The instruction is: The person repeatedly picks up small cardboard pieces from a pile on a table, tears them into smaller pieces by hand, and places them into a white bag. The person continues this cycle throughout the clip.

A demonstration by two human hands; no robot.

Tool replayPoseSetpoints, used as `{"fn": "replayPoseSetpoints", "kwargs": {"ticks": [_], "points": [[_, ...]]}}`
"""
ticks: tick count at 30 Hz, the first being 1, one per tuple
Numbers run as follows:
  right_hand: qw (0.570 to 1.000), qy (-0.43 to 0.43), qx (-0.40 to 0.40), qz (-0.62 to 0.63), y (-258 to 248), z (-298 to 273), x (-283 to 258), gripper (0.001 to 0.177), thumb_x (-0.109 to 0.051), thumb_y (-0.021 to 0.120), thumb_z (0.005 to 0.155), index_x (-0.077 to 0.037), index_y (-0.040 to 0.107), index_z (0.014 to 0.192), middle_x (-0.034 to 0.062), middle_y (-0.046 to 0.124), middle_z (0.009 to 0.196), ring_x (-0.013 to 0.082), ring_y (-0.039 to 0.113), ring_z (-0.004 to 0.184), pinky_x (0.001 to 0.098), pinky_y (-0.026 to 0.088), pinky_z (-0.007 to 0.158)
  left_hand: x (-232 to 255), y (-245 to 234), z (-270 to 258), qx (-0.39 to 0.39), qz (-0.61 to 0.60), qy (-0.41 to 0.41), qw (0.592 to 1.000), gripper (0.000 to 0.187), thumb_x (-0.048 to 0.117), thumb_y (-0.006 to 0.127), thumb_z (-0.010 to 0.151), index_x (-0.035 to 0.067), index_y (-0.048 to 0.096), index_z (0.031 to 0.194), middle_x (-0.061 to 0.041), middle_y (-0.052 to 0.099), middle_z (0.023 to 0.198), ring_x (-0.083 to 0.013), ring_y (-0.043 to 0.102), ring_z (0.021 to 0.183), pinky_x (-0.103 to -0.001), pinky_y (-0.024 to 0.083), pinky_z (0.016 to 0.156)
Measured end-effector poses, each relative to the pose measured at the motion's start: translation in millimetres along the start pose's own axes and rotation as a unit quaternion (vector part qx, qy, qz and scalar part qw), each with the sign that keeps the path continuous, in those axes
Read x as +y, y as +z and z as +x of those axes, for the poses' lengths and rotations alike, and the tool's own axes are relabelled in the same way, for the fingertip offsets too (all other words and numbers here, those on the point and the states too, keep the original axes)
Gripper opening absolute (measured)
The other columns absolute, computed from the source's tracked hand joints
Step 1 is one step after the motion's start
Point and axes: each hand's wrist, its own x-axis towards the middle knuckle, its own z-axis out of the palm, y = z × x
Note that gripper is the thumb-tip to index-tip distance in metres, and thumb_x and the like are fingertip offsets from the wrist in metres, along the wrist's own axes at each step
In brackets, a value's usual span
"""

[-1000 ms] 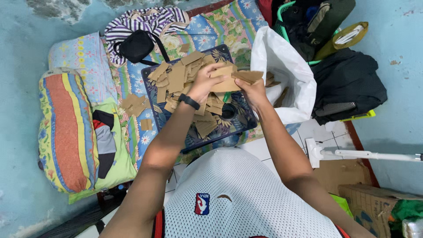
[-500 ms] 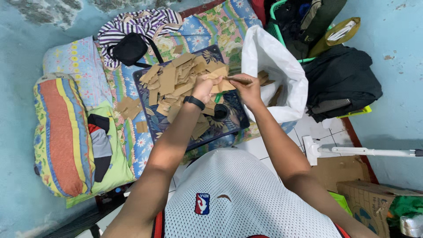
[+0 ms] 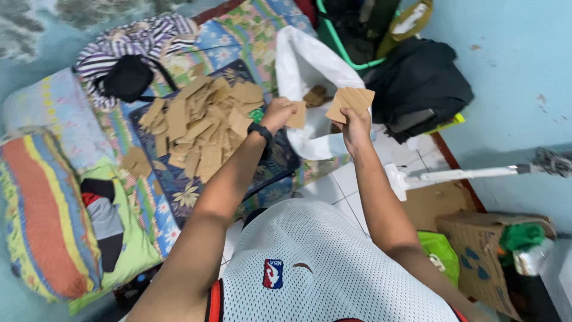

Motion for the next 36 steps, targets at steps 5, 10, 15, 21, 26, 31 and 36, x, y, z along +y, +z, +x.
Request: {"fn": "replayPoseSetpoints", "kwargs": {"ticks": [5, 10, 15, 21, 26, 31, 36], "points": [[0.997, -0.017, 0.044, -0.058, -46, -5, -14, 0.036, -0.004, 0.062, 0.094, -0.006, 0.061, 0.13, 0.007, 0.072, 0.111, 0.0186, 0.072, 0.088, 0.0307, 0.056, 0.063, 0, 44, 53, 0.137, 0.171, 0.158, 0.963, 0.079, 0.033, 0.079, 0.081, -0.009, 0.043, 0.138, -0.025, 0.069, 0.108, -0.038, 0.069, 0.1, -0.042, 0.054, 0.09], [0.991, 0.018, 0.033, -0.128, -50, -5, -15, 0.035, -0.009, 0.061, 0.093, -0.009, 0.056, 0.127, 0.0048, 0.072, 0.104, 0.0164, 0.07, 0.081, 0.0282, 0.052, 0.053, 16, 61, 20, 0.104, 0.163, 0.182, 0.964, 0.077, 0.041, 0.078, 0.088, -0.001, 0.047, 0.144, -0.024, 0.055, 0.135, -0.0375, 0.057, 0.125, -0.041, 0.046, 0.106], [0.974, -0.003, -0.081, -0.21, -12, -2, 2, 0.04, -0.012, 0.054, 0.103, -0.001, 0.053, 0.142, 0.0199, 0.068, 0.115, 0.0245, 0.068, 0.08, 0.0339, 0.052, 0.058, 50, 74, -38, -0.012, 0.081, 0.258, 0.963, 0.064, 0.038, 0.076, 0.092, 0.002, 0.055, 0.142, -0.019, 0.06, 0.132, -0.0292, 0.062, 0.123, -0.039, 0.05, 0.106], [0.832, -0.256, -0.2, -0.449, 51, -37, -15, 0.084, 0.004, 0.062, 0.083, 0.0, 0.026, 0.159, 0.0208, 0.038, 0.152, 0.0178, 0.062, 0.098, 0.0322, 0.053, 0.078, 81, 61, -69, 0.017, -0.104, 0.221, 0.969, 0.05, 0.026, 0.067, 0.098, 0.0, 0.052, 0.138, -0.01, 0.063, 0.118, -0.0175, 0.062, 0.105, -0.032, 0.054, 0.088], [0.894, -0.264, -0.176, -0.315, 86, -48, -13, 0.077, -0.007, 0.076, 0.087, -0.001, 0.038, 0.154, 0.0083, 0.054, 0.116, 0.0081, 0.051, 0.079, 0.0241, 0.047, 0.068, 87, 4, -82, 0.023, -0.228, 0.215, 0.949, 0.033, 0.016, 0.062, 0.104, -0.003, 0.06, 0.13, -0.007, 0.071, 0.117, -0.0132, 0.065, 0.107, -0.029, 0.054, 0.092], [0.957, -0.114, -0.133, -0.232, 96, -50, 19, 0.027, -0.015, 0.075, 0.098, 0.004, 0.066, 0.115, -0.0028, 0.064, 0.083, 0.0048, 0.054, 0.071, 0.0215, 0.045, 0.063, 89, -32, -98, -0.03, -0.262, 0.255, 0.93, 0.054, 0.015, 0.068, 0.101, -0.003, 0.041, 0.144, -0.013, 0.067, 0.129, -0.0168, 0.065, 0.118, -0.03, 0.053, 0.1], [0.887, -0.279, 0.011, -0.367, 120, -61, 37, 0.017, -0.012, 0.077, 0.098, -0.001, 0.072, 0.11, 0.0026, 0.06, 0.082, 0.0129, 0.053, 0.074, 0.0281, 0.045, 0.065, 78, -44, -119, 0.066, -0.094, 0.267, 0.957, 0.091, 0.022, 0.079, 0.086, 0.002, 0.024, 0.155, -0.015, 0.046, 0.143, -0.0202, 0.053, 0.119, -0.031, 0.052, 0.092]]}}
